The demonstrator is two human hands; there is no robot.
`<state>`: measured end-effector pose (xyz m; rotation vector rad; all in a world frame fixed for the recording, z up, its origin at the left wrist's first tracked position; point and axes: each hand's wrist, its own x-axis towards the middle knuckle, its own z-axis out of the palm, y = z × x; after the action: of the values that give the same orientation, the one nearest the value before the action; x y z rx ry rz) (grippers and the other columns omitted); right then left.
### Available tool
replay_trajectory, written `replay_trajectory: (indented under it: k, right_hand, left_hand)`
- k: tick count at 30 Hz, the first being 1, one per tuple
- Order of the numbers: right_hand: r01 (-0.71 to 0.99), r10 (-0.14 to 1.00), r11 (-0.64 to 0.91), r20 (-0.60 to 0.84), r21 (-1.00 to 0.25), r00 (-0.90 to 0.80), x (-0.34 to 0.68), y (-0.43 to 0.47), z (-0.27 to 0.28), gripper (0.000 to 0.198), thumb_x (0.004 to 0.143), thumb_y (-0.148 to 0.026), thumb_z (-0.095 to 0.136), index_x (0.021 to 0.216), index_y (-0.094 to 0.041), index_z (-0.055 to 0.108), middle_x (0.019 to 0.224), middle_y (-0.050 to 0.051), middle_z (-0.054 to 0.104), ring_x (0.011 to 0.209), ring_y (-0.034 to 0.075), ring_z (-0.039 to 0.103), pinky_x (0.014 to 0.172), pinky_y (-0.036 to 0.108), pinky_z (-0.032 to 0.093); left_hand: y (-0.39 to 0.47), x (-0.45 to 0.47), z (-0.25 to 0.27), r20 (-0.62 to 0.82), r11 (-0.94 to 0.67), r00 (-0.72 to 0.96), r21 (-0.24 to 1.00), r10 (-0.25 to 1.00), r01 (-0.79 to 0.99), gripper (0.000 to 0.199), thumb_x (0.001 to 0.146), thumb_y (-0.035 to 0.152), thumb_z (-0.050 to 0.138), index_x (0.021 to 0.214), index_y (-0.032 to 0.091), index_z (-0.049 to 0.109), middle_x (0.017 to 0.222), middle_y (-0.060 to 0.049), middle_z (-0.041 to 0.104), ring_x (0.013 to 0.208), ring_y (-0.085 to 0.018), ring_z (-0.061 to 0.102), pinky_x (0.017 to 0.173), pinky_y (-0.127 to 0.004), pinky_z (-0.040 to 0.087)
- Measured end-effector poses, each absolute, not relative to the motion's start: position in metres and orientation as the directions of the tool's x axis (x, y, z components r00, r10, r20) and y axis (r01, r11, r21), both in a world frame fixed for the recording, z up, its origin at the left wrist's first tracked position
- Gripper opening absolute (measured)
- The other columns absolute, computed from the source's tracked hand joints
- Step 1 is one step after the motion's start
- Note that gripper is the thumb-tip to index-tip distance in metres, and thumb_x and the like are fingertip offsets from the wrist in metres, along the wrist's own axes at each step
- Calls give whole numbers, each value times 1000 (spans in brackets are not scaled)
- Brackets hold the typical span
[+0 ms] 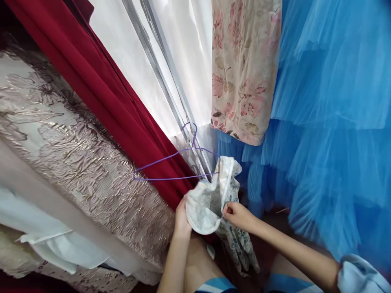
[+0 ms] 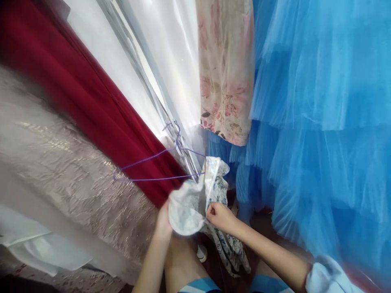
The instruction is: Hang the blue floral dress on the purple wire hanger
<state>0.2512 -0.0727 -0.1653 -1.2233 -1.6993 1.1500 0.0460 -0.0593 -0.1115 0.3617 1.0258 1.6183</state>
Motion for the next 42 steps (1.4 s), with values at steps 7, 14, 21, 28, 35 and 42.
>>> replay_trajectory:
  k: [7,14,21,28,35,42]
  right_hand:
    - [8,722,113,77,-994,-688,264,-92,-129,36,65,-13,68,102,-15,66,94,3,66,90,22,58,88,35,46]
    - [-247,698,-324,-54,-913,-714,288,-105,-97,22,67,-21,79,84,-13,67,75,0,65,65,12,57,65,23,47]
    - [-387,864,-187,36,-903,-502,326,-57,-57,21,65,-23,75,84,-14,74,70,5,72,66,21,69,67,30,55]
    - [-68,948,291,297,-954,-112,332,41,-67,14,66,-31,72,70,-17,73,77,4,69,74,21,65,72,32,51]
    - [260,827,547,465,-796,-316,310,58,-99,23,80,-37,65,73,-16,71,95,7,66,83,19,61,76,29,45]
    - [348,886,459,392,-818,-247,316,36,-93,41,81,-52,63,61,-16,55,62,-1,48,60,12,43,54,24,32]
  left_hand:
    - [-99,117,-113,192,-195,-38,977,981,-82,22,88,40,67,89,18,68,83,-3,64,78,-16,62,72,-25,49]
    - [-120,102,-98,57,-62,325,998,944,5,48,93,52,56,131,23,58,118,-8,62,110,-24,57,100,-36,43]
    - [-145,78,-125,-130,141,384,990,914,-2,30,81,34,69,102,13,68,91,-6,68,88,-23,61,84,-32,46]
    - [-137,-19,-94,126,-174,119,708,985,684,19,84,19,42,66,18,50,66,0,50,67,-17,48,63,-27,37]
    - [-101,-79,-12,440,-299,164,257,883,919,38,79,9,36,101,21,64,107,-8,66,106,-25,57,95,-37,42]
    - [-54,-84,15,503,-159,64,148,862,976,30,81,11,40,91,23,66,102,-5,71,95,-25,63,80,-31,45]
